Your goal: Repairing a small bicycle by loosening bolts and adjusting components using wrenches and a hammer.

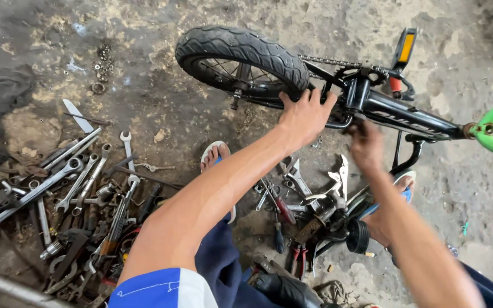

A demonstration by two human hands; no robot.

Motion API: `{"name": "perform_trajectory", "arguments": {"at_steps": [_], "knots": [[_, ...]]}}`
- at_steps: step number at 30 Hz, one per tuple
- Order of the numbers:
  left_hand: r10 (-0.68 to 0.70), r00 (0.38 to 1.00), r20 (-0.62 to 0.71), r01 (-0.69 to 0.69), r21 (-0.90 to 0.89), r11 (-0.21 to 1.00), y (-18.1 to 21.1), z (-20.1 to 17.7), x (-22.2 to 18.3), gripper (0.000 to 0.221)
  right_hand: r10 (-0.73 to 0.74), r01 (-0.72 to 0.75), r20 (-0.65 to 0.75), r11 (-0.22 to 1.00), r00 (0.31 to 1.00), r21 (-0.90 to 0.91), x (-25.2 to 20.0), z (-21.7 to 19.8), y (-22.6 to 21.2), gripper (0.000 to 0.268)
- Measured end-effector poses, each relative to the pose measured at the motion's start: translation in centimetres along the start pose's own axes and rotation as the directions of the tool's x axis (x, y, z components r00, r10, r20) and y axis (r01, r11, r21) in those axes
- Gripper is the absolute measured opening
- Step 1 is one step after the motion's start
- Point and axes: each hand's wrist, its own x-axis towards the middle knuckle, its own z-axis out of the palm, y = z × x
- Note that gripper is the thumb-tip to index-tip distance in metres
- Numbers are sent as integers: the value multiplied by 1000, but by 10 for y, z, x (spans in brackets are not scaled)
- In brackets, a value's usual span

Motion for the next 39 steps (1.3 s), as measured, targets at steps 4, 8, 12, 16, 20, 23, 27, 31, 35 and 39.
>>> {"name": "perform_trajectory", "arguments": {"at_steps": [4, 8, 12, 16, 20, 23, 27, 31, 35, 39], "knots": [[27, 998, -54, -27, 13, 1000, -9, 24, 11, 48, 448, -144, -121, 512, 886, 847, 1, 100, -31, 15], [50, 996, -69, -48, 33, 998, -7, -2, -3, 51, 573, -492, 242, 333, 783, 805, -14, 53, -55, 31], [32, 998, -56, -31, 6, 999, -8, 2, 6, 61, 562, -617, 262, 747, 785, 248, -33, -35, -58, 23], [-2, 997, 78, 7, -59, 998, -2, -24, 6, 57, 99, -55, 85, 908, 991, -415, -20, -117, -59, 16], [-13, 949, 315, 65, -155, 986, 1, -49, 13, 53, -110, 307, 308, 618, 945, -723, 36, -166, -76, 11], [-76, 940, 333, 118, -108, 987, 5, -28, 21, 58, 88, 428, 501, 405, 861, -808, 74, -160, -93, 23], [-78, 953, 293, 126, -148, 981, 2, -24, 23, 44, 180, 486, 574, 368, 799, -792, 100, -162, -116, 31], [-65, 943, 327, 132, -186, 974, 1, -33, 21, 41, 177, 527, 593, 310, 786, -791, 104, -158, -116, 20], [-55, 917, 395, 143, -196, 970, 2, -54, 19, 40, 203, 571, 623, 264, 755, -778, 106, -158, -122, 12], [-47, 921, 386, 126, -182, 975, 2, -52, 18, 43, 221, 625, 672, 249, 707, -740, 107, -151, -131, 20]]}}
